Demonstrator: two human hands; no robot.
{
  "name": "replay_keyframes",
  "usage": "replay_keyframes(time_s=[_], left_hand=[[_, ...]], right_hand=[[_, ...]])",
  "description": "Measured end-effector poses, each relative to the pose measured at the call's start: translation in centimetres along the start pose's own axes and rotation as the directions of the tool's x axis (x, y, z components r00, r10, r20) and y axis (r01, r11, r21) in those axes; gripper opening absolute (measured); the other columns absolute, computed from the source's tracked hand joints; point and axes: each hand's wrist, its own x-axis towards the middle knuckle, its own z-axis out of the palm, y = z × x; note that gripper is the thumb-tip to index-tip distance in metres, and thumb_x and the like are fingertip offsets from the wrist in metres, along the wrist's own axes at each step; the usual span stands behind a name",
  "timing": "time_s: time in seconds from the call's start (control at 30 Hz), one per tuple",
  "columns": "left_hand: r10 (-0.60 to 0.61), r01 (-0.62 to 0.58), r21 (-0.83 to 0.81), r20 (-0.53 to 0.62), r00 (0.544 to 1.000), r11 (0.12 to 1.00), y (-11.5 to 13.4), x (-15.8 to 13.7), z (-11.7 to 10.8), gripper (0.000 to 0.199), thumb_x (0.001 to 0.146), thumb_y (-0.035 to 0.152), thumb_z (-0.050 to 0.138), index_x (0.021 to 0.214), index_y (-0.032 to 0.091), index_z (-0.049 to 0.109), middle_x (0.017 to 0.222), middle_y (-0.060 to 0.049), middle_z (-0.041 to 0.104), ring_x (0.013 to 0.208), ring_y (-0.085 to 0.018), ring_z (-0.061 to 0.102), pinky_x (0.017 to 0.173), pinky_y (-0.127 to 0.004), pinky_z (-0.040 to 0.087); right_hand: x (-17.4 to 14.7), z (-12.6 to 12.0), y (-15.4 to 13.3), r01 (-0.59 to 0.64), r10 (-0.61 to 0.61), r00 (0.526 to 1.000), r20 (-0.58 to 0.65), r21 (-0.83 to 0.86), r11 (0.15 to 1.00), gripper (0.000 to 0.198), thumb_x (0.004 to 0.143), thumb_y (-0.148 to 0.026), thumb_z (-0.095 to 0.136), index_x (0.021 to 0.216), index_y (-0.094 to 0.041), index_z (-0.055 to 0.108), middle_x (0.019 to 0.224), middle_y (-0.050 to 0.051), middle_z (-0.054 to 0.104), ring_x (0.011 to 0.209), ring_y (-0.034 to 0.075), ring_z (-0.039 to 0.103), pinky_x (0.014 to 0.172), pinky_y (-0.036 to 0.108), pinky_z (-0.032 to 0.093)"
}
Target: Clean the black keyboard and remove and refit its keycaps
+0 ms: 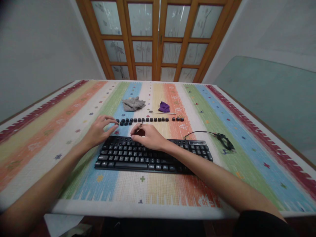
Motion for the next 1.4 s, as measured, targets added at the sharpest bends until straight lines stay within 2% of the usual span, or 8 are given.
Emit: replay_keyframes(time_s=[0.17,0.37,0.53,0.73,0.9,1.07,1.23,1.4], left_hand=[[-0.058,0.059,-0.034,0.029,0.998,0.998,-0.1,-2.1,-1.3,0.029,0.096,0.040,0.051,0.098,0.019,0.071,0.101,-0.008,0.068,0.098,-0.024,0.064,0.095,-0.040,0.051],[-0.190,0.198,-0.090,0.092,0.977,0.976,-0.7,-4.0,-1.4,0.032,0.094,0.043,0.051,0.094,0.018,0.071,0.088,-0.006,0.070,0.076,-0.020,0.063,0.080,-0.035,0.052],[-0.223,0.245,-0.121,0.175,0.959,0.962,-0.5,-4.4,-1.4,0.035,0.094,0.045,0.048,0.083,0.019,0.070,0.085,-0.006,0.071,0.075,-0.020,0.062,0.078,-0.035,0.051],[-0.256,0.280,-0.120,0.179,0.950,0.953,-0.4,-4.6,-1.1,0.036,0.093,0.045,0.047,0.084,0.019,0.070,0.083,-0.007,0.071,0.073,-0.020,0.060,0.077,-0.035,0.049],[-0.257,0.279,-0.115,0.180,0.950,0.953,-0.6,-4.7,-0.9,0.036,0.094,0.045,0.047,0.085,0.018,0.070,0.084,-0.007,0.070,0.075,-0.020,0.060,0.080,-0.036,0.050],[-0.213,0.235,-0.124,0.170,0.962,0.964,-0.6,-4.7,-0.9,0.033,0.095,0.043,0.047,0.085,0.019,0.068,0.084,-0.006,0.069,0.079,-0.021,0.061,0.083,-0.038,0.051],[-0.182,0.200,-0.117,0.153,0.971,0.973,-0.8,-4.8,-0.9,0.031,0.097,0.041,0.047,0.085,0.020,0.067,0.083,-0.005,0.069,0.080,-0.021,0.062,0.084,-0.039,0.052],[-0.177,0.196,-0.122,0.152,0.972,0.973,-0.8,-4.8,-0.9,0.030,0.097,0.040,0.047,0.085,0.020,0.067,0.084,-0.005,0.069,0.081,-0.021,0.062,0.086,-0.039,0.052]], right_hand=[[0.8,0.8,0.1,0.010,-0.008,0.998,0.055,-0.031,0.999,0.008,0.081,-0.023,0.065,0.083,-0.016,0.066,0.081,0.002,0.067,0.070,0.013,0.061,0.068,0.029,0.047],[1.3,1.2,0.1,0.036,-0.029,0.995,0.094,-0.081,0.996,0.009,0.082,-0.020,0.064,0.090,-0.016,0.065,0.082,0.002,0.068,0.072,0.013,0.062,0.069,0.028,0.048],[1.7,1.6,-0.4,0.047,-0.028,0.993,0.113,-0.171,0.984,0.009,0.083,-0.018,0.066,0.091,-0.017,0.064,0.080,0.001,0.068,0.071,0.014,0.063,0.070,0.029,0.049],[2.1,2.2,-1.0,0.071,-0.048,0.994,0.102,-0.232,0.970,0.005,0.086,-0.019,0.069,0.087,-0.017,0.065,0.079,0.002,0.069,0.074,0.015,0.065,0.073,0.030,0.049],[2.6,2.6,-1.1,0.069,-0.028,0.990,0.140,-0.301,0.951,0.008,0.087,-0.022,0.070,0.089,-0.017,0.065,0.077,0.001,0.068,0.071,0.014,0.062,0.071,0.029,0.047],[3.1,2.0,-1.5,0.107,-0.023,0.981,0.195,-0.431,0.896,0.012,0.090,-0.026,0.066,0.095,-0.016,0.064,0.086,0.005,0.070,0.076,0.017,0.062,0.073,0.030,0.046],[2.6,1.5,-1.8,0.189,-0.034,0.956,0.291,-0.521,0.832,0.015,0.093,-0.032,0.064,0.096,-0.018,0.067,0.077,0.004,0.067,0.070,0.017,0.058,0.069,0.030,0.042],[2.4,1.1,-1.4,0.214,-0.063,0.951,0.302,-0.496,0.842,0.016,0.096,-0.033,0.061,0.097,-0.019,0.067,0.083,0.005,0.069,0.076,0.018,0.061,0.074,0.031,0.043]])
